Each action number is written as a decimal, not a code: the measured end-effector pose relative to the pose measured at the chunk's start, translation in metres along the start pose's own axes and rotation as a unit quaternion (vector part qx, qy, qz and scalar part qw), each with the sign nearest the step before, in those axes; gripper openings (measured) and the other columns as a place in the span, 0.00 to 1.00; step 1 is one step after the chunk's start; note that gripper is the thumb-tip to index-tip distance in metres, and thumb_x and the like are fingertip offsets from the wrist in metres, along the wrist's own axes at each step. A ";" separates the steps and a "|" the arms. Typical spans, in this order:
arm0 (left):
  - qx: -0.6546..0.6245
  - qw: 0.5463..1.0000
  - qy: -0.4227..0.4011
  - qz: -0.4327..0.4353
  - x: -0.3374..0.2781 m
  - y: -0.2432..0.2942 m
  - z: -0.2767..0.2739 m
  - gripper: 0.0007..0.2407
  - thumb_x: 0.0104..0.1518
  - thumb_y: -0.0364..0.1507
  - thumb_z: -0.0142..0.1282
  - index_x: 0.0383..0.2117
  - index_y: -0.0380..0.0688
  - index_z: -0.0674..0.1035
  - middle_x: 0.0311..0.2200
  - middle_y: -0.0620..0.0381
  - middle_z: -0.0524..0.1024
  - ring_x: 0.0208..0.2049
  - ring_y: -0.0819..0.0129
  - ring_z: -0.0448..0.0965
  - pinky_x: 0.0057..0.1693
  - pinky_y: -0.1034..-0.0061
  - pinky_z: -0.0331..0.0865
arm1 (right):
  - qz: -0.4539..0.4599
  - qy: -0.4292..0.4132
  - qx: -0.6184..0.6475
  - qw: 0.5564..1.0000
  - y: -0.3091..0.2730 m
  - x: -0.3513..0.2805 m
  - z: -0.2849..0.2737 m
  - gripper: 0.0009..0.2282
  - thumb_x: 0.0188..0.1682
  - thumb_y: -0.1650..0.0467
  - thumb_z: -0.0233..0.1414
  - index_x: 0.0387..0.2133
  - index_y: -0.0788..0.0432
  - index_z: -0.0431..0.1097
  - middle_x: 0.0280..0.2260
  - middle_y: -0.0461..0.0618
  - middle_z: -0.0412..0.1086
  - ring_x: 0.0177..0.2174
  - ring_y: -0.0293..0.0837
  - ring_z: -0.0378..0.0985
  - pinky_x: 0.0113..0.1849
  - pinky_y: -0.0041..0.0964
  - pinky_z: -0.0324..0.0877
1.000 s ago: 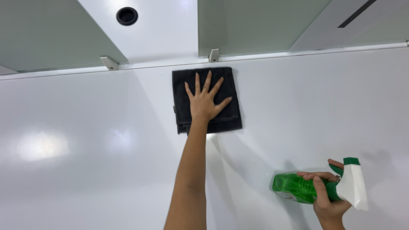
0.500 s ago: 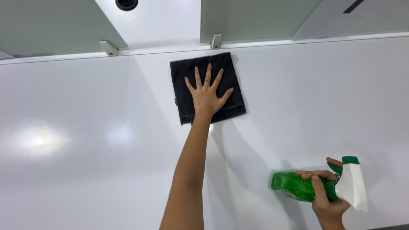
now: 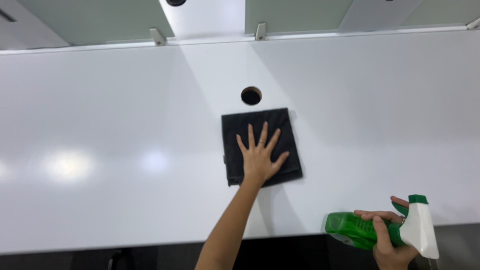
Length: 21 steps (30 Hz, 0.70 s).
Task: The person sprays a cleaning solution from a green bottle onto a white countertop and wipes the surface with a black cloth. The person moves along the counter, repeatedly spraying and wiping different sections to clean the area.
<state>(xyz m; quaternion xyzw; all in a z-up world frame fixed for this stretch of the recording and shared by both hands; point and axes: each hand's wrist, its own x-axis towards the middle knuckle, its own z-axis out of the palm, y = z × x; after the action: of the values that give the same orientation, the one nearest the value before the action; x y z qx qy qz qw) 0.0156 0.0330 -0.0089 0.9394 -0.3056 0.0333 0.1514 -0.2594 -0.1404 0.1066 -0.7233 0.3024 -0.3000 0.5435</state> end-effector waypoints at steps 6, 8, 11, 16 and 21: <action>-0.018 1.000 -0.004 0.017 -0.116 0.042 -0.003 0.33 0.58 0.61 0.39 0.70 0.70 0.60 0.74 0.58 0.46 0.73 0.39 0.37 0.67 0.27 0.27 | 0.001 -0.038 -0.022 0.999 0.005 -0.076 -0.025 0.25 0.49 0.82 0.49 0.61 0.76 0.53 0.30 0.59 0.72 0.33 0.52 0.82 0.41 0.52 0.82; -0.019 1.000 -0.006 0.021 -0.145 0.051 -0.002 0.33 0.57 0.61 0.38 0.70 0.71 0.59 0.74 0.58 0.46 0.73 0.39 0.36 0.67 0.27 0.27 | 0.020 -0.079 -0.020 0.996 0.002 -0.096 -0.031 0.24 0.48 0.81 0.51 0.59 0.75 0.57 0.27 0.59 0.74 0.32 0.51 0.84 0.38 0.49 0.83; -0.034 0.999 -0.004 0.032 -0.163 0.055 -0.006 0.33 0.57 0.62 0.37 0.69 0.71 0.60 0.74 0.58 0.46 0.73 0.40 0.36 0.67 0.28 0.26 | 0.029 -0.141 -0.005 0.990 -0.006 -0.110 -0.024 0.23 0.45 0.80 0.53 0.57 0.73 0.61 0.24 0.57 0.77 0.30 0.49 0.86 0.36 0.45 0.83; -0.203 0.978 -0.037 -0.013 -0.160 0.051 -0.028 0.29 0.61 0.56 0.41 0.68 0.64 0.65 0.74 0.57 0.50 0.75 0.44 0.38 0.71 0.35 0.25 | -0.048 -0.234 -0.023 0.971 -0.024 -0.120 0.002 0.23 0.44 0.79 0.55 0.55 0.71 0.63 0.25 0.52 0.79 0.29 0.45 0.87 0.36 0.39 0.82; -0.379 0.910 0.089 -0.146 -0.180 0.014 -0.064 0.26 0.65 0.47 0.45 0.66 0.49 0.68 0.74 0.52 0.52 0.76 0.46 0.41 0.75 0.48 0.35 | -0.023 -0.314 -0.024 0.949 -0.045 -0.124 0.047 0.23 0.42 0.77 0.57 0.54 0.64 0.65 0.20 0.48 0.80 0.26 0.41 0.89 0.34 0.35 0.84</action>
<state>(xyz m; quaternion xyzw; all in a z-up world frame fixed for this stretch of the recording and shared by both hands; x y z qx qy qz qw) -0.1366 0.1432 0.0284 0.8388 -0.1399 -0.0239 0.5255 -0.2976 -0.0070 0.1260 -0.8004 0.1075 -0.0629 0.5864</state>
